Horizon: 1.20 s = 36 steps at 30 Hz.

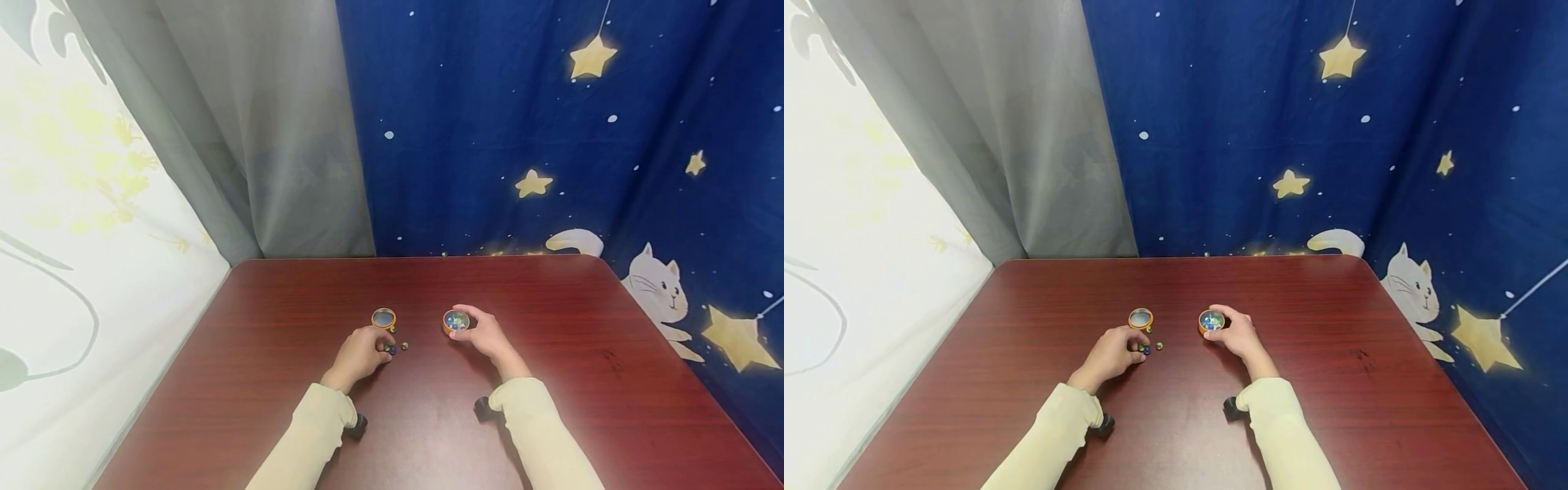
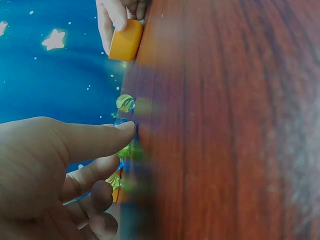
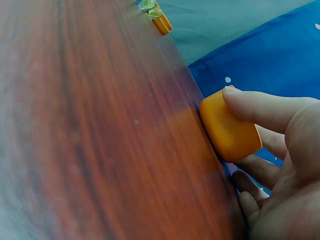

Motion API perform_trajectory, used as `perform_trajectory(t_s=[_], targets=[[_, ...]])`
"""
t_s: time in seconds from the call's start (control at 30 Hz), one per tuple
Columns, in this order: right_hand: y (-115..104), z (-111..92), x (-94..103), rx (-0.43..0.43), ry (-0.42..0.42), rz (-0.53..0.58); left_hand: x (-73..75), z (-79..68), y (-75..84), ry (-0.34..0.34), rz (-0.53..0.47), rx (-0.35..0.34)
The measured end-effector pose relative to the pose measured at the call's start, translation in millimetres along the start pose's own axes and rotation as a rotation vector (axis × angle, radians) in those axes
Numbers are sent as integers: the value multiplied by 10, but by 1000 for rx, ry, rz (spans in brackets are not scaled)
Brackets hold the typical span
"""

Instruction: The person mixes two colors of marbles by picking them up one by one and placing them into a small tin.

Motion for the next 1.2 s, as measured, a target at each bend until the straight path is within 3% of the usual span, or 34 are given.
perform_trajectory(t_s=[1.2], targets=[[9, -10, -4, 19, 11, 2, -27, -35, -4, 50, -29, 19]])
Point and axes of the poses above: each hand's wrist, its own z-axis towards the middle knuckle, its own x-axis out of the back of the hand, y = z × x, the point moved 7 cm from there along z, towards the middle knuckle, and after that the axes turned 10 degrees about -x, right-handed, at the moved point
